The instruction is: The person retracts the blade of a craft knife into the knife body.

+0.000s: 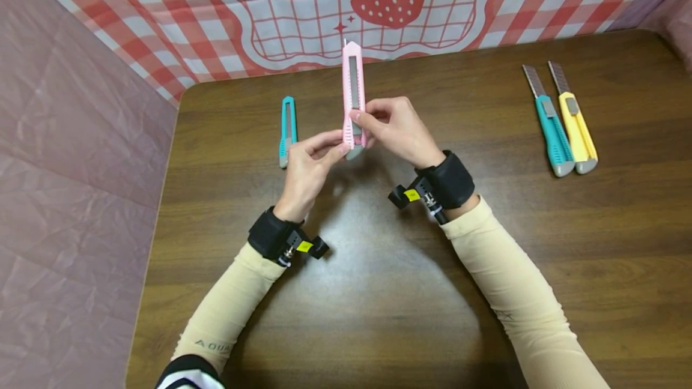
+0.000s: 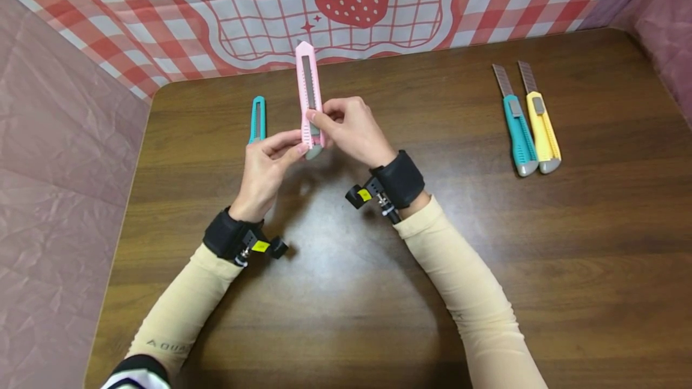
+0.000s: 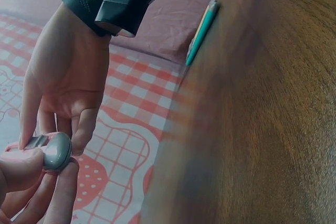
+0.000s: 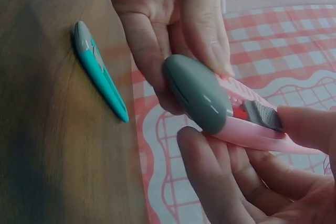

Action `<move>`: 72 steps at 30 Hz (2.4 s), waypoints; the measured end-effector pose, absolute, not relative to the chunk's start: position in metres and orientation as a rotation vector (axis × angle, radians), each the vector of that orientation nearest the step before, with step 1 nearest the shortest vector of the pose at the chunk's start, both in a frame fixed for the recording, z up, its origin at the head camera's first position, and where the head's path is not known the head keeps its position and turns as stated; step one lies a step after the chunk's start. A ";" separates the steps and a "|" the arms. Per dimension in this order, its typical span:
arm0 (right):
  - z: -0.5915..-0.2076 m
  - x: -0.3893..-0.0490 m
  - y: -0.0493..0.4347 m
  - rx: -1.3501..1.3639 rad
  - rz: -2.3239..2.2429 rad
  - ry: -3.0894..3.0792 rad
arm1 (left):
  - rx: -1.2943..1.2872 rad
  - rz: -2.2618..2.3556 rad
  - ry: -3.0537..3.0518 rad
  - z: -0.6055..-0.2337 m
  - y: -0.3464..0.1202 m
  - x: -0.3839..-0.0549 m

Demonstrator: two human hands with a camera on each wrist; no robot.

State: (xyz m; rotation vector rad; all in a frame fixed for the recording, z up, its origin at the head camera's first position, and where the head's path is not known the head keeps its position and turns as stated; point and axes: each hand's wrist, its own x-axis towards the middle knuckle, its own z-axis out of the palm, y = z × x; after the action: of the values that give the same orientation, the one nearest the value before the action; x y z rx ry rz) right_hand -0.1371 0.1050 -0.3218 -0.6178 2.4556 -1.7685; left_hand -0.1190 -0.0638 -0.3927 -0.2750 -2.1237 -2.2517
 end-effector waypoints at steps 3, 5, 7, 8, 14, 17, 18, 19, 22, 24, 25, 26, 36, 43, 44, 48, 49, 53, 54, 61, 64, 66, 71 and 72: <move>-0.322 -0.137 0.104 -0.621 -1.758 2.454 | -0.266 -2.235 -2.138 -0.386 -0.063 -0.116; -0.323 -0.137 0.103 -0.624 -1.769 2.457 | -0.258 -2.233 -2.141 -0.379 -0.062 -0.113; -0.323 -0.137 0.103 -0.626 -1.785 2.467 | -0.249 -2.231 -2.143 -0.374 -0.061 -0.110; -0.324 -0.137 0.102 -0.628 -1.792 2.472 | -0.247 -2.232 -2.142 -0.372 -0.061 -0.109; -0.324 -0.136 0.101 -0.634 -1.817 2.494 | -0.254 -2.237 -2.131 -0.369 -0.061 -0.107; -0.324 -0.136 0.102 -0.636 -1.819 2.502 | -0.259 -2.237 -2.132 -0.370 -0.061 -0.108; -0.324 -0.137 0.102 -0.638 -1.818 2.505 | -0.258 -2.236 -2.135 -0.371 -0.061 -0.108; -0.324 -0.137 0.102 -0.640 -1.819 2.507 | -0.257 -2.235 -2.137 -0.371 -0.061 -0.109; -0.324 -0.137 0.102 -0.641 -1.825 2.509 | -0.258 -2.241 -2.133 -0.378 -0.062 -0.113; -0.324 -0.136 0.102 -0.637 -1.825 2.510 | -0.263 -2.252 -2.118 -0.385 -0.063 -0.116; -0.324 -0.136 0.102 -0.634 -1.826 2.510 | -0.265 -2.258 -2.111 -0.388 -0.063 -0.117; -0.324 -0.136 0.101 -0.632 -1.823 2.512 | -0.267 -2.263 -2.105 -0.391 -0.064 -0.119; -0.325 -0.135 0.101 -0.637 -1.796 2.528 | -0.279 -2.279 -2.090 -0.395 -0.065 -0.120; -0.326 -0.134 0.100 -0.666 -1.802 2.530 | -0.257 -2.292 -2.089 -0.390 -0.066 -0.120; -0.326 -0.134 0.099 -0.669 -1.805 2.527 | -0.260 -2.289 -2.090 -0.388 -0.066 -0.119; -0.326 -0.135 0.100 -0.672 -1.817 2.496 | -0.272 -2.279 -2.092 -0.378 -0.065 -0.115; -0.326 -0.136 0.100 -0.670 -1.819 2.486 | -0.276 -2.276 -2.092 -0.375 -0.064 -0.114; -0.326 -0.136 0.100 -0.653 -1.828 2.456 | -0.275 -2.268 -2.087 -0.371 -0.063 -0.111; -0.326 -0.136 0.099 -0.648 -1.831 2.449 | -0.274 -2.264 -2.086 -0.371 -0.063 -0.111; -0.327 -0.136 0.097 -0.610 -1.872 2.433 | -0.262 -2.256 -2.087 -0.370 -0.064 -0.111; -0.331 -0.138 0.097 -0.596 -1.887 2.440 | -0.260 -2.262 -2.085 -0.370 -0.063 -0.111; -0.338 -0.143 0.097 -0.591 -1.896 2.449 | -0.265 -2.260 -2.086 -0.369 -0.064 -0.111; -0.356 -0.153 0.100 -0.572 -1.899 2.483 | -0.264 -2.241 -2.100 -0.370 -0.064 -0.111; -0.357 -0.154 0.100 -0.569 -1.895 2.489 | -0.262 -2.236 -2.103 -0.370 -0.064 -0.111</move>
State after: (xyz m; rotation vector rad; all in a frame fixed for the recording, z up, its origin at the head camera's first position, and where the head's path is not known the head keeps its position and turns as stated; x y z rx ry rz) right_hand -0.1537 0.1003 -0.3568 -0.5693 2.4895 -1.8954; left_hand -0.1111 -0.0641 -0.3699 -0.2624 -2.1034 -2.2363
